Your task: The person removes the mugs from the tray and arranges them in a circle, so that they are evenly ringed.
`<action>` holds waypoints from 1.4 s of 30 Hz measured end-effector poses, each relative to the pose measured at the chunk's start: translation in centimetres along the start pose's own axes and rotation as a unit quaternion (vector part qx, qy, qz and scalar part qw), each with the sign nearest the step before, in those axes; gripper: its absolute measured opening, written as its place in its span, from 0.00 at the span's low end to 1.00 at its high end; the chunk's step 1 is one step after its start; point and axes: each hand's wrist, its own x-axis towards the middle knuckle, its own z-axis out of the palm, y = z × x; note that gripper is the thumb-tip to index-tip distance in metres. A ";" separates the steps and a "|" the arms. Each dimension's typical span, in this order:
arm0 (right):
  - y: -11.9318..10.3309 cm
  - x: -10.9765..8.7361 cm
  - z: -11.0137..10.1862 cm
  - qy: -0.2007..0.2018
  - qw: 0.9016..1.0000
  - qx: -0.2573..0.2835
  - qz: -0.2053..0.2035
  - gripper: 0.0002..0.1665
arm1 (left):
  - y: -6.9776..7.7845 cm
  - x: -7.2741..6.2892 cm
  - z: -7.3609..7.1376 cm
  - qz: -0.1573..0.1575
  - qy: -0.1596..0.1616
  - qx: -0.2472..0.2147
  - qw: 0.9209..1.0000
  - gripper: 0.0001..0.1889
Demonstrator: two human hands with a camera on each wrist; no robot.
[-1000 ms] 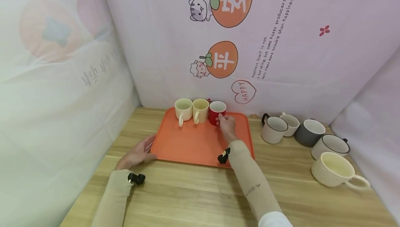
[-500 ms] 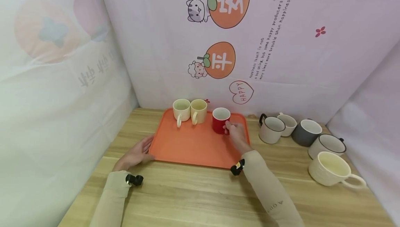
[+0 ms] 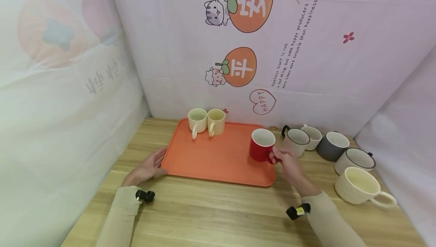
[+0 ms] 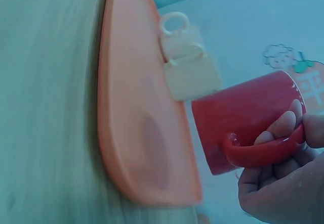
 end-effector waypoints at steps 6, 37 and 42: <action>0.4 -3.7 -4.6 -0.006 1.000 0.009 -0.023 0.23 | -0.1 -0.1 -0.1 0.002 0.001 -0.007 1.000 0.54; 6.9 -15.9 -20.1 0.028 0.981 0.171 -0.083 0.26 | 0.0 0.1 0.3 0.007 0.005 -0.010 1.000 0.54; 7.4 -16.2 -20.0 0.032 0.980 0.190 -0.056 0.26 | -0.1 0.2 0.3 0.012 0.003 -0.014 1.000 0.54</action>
